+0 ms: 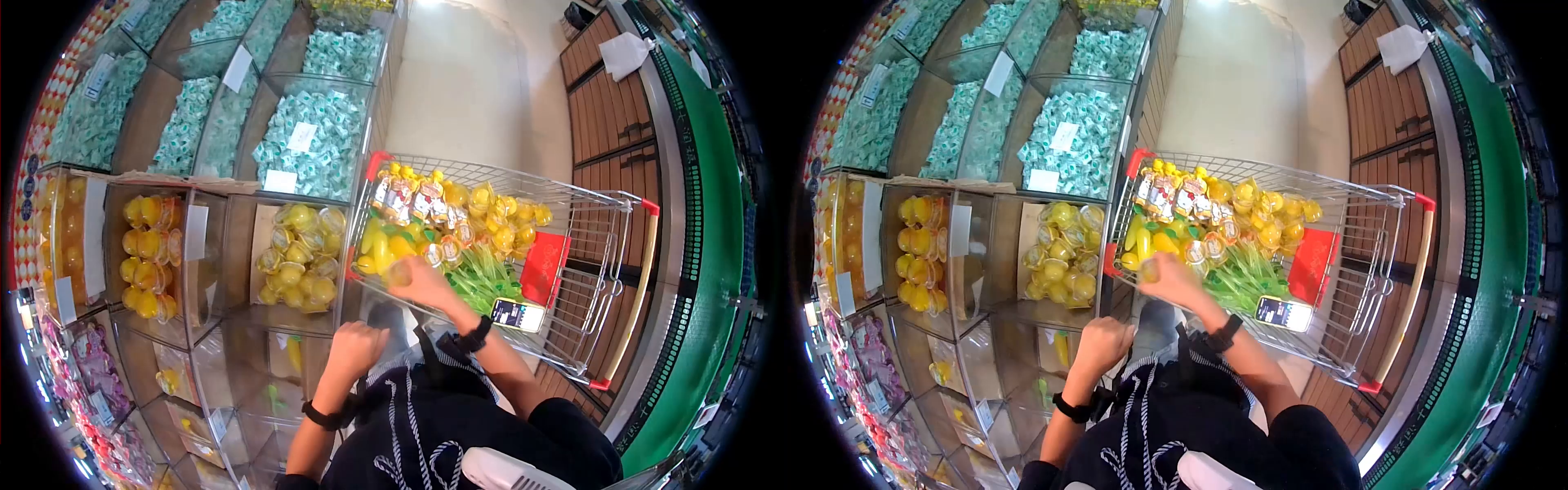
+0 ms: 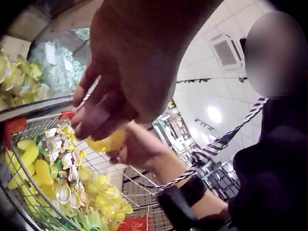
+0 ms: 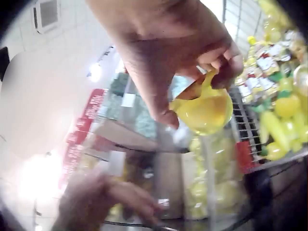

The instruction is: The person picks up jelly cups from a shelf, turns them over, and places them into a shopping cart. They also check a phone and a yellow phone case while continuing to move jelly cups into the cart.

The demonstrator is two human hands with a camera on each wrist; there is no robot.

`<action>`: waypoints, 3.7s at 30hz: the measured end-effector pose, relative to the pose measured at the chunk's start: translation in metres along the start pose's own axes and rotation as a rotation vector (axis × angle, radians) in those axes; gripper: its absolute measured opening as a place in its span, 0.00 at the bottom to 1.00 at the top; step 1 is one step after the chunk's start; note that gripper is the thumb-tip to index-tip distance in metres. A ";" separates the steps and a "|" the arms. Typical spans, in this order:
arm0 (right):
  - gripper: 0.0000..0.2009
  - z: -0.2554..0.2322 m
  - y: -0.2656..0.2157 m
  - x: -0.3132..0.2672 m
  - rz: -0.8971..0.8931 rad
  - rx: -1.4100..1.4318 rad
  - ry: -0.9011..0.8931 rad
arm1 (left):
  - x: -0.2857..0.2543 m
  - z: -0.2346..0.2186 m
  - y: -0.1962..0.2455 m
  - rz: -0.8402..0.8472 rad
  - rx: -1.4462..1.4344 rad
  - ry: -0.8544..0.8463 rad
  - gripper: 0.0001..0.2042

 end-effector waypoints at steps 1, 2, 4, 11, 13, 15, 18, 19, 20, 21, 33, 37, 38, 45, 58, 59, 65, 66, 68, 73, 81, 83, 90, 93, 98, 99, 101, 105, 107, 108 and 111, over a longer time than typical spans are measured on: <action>0.36 0.002 0.025 0.013 0.162 -0.133 -0.017 | -0.004 0.003 -0.003 -0.049 -0.010 -0.015 0.12; 0.35 0.006 0.049 0.022 0.156 -0.247 0.045 | -0.007 0.003 -0.007 -0.113 -0.001 -0.023 0.11; 0.34 0.017 0.111 0.043 0.186 -0.447 0.053 | -0.017 -0.003 -0.014 -0.249 0.023 -0.031 0.08; 0.39 0.042 0.245 0.061 0.619 -0.213 0.317 | -0.069 -0.024 -0.031 -0.451 0.065 0.135 0.07; 0.36 0.049 0.266 0.071 0.661 -0.263 0.374 | -0.087 -0.035 -0.035 -0.515 0.104 0.190 0.05; 0.32 0.052 0.282 0.080 0.655 -0.241 0.435 | -0.111 -0.040 -0.046 -0.587 0.153 0.230 0.05; 0.25 0.059 0.317 0.106 0.569 -0.177 0.569 | -0.139 -0.071 -0.055 -0.652 0.127 0.411 0.09; 0.23 0.049 0.286 0.100 0.507 -0.152 0.534 | -0.146 -0.085 -0.058 -0.667 0.140 0.458 0.10; 0.22 0.035 0.258 0.085 0.445 -0.128 0.501 | -0.153 -0.100 -0.061 -0.685 0.152 0.512 0.10; 0.20 0.026 0.235 0.078 0.385 -0.105 0.468 | -0.159 -0.119 -0.065 -0.699 0.143 0.544 0.12; 0.08 0.006 0.173 0.019 -0.069 0.502 0.653 | -0.145 -0.245 -0.267 -0.875 0.313 0.722 0.30; 0.08 -0.007 0.172 -0.011 -0.069 0.467 0.706 | -0.107 -0.256 -0.280 -0.854 0.365 0.479 0.35; 0.08 -0.009 0.171 -0.016 -0.054 0.457 0.734 | -0.098 -0.263 -0.261 -0.767 0.335 0.419 0.34; 0.07 -0.014 0.190 -0.033 -0.105 0.310 0.819 | -0.028 -0.212 -0.282 -0.308 0.336 0.285 0.34; 0.10 -0.041 -0.074 -0.070 -0.500 0.108 0.559 | -0.086 -0.269 -0.075 -0.036 -0.063 0.698 0.30; 0.09 -0.041 -0.099 -0.071 -0.548 0.138 0.499 | -0.088 -0.268 -0.056 0.055 -0.120 0.685 0.31; 0.18 -0.028 -0.222 -0.117 -0.767 0.596 -0.206 | -0.081 -0.249 0.017 0.187 -0.271 0.453 0.32; 0.20 -0.024 -0.228 -0.122 -0.780 0.669 -0.326 | -0.079 -0.250 0.024 0.224 -0.285 0.377 0.33; 0.22 -0.017 -0.225 -0.128 -0.693 0.691 -0.409 | -0.074 -0.247 0.034 0.235 -0.307 0.333 0.35; 0.22 -0.013 -0.220 -0.131 -0.482 0.946 -0.456 | -0.065 -0.231 0.037 0.183 -0.433 0.482 0.37; 0.20 -0.034 -0.202 -0.137 -0.457 1.015 -0.147 | -0.053 -0.194 0.042 0.002 -0.565 0.621 0.38; 0.20 -0.037 -0.196 -0.136 -0.528 0.978 -0.098 | -0.046 -0.189 0.046 0.013 -0.491 0.646 0.38; 0.19 -0.052 -0.194 -0.144 -0.607 0.930 -0.039 | -0.027 -0.176 0.060 0.083 -0.640 0.627 0.34; 0.20 -0.054 -0.189 -0.146 -0.588 0.960 -0.049 | -0.018 -0.167 0.058 0.041 -0.796 0.615 0.28; 0.21 -0.059 -0.179 -0.142 -0.610 1.000 -0.141 | -0.006 -0.164 0.062 0.010 -0.860 0.615 0.23; 0.21 -0.059 -0.176 -0.140 -0.623 1.017 -0.164 | -0.005 -0.164 0.062 0.011 -0.856 0.604 0.23; 0.22 -0.059 -0.170 -0.137 -0.599 1.049 -0.193 | -0.001 -0.163 0.062 0.022 -0.848 0.584 0.22; 0.21 -0.062 -0.161 -0.135 -0.538 1.074 -0.175 | 0.006 -0.160 0.064 0.044 -0.846 0.535 0.23; 0.21 -0.063 -0.157 -0.134 -0.517 1.092 -0.176 | 0.009 -0.158 0.067 0.045 -0.852 0.519 0.23; 0.21 -0.063 -0.156 -0.134 -0.506 1.101 -0.176 | 0.010 -0.157 0.068 0.043 -0.855 0.517 0.23; 0.21 -0.065 -0.154 -0.134 -0.506 1.127 -0.160 | 0.014 -0.155 0.071 0.041 -0.876 0.509 0.24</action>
Point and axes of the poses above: each hand's wrist, its own x-axis towards the middle knuckle, its own z-axis out of the palm, y = z × x, the point moved 3 cm from there along x, towards the middle knuckle, and after that the axes turned 3 degrees about y, right-handed, at the moved point
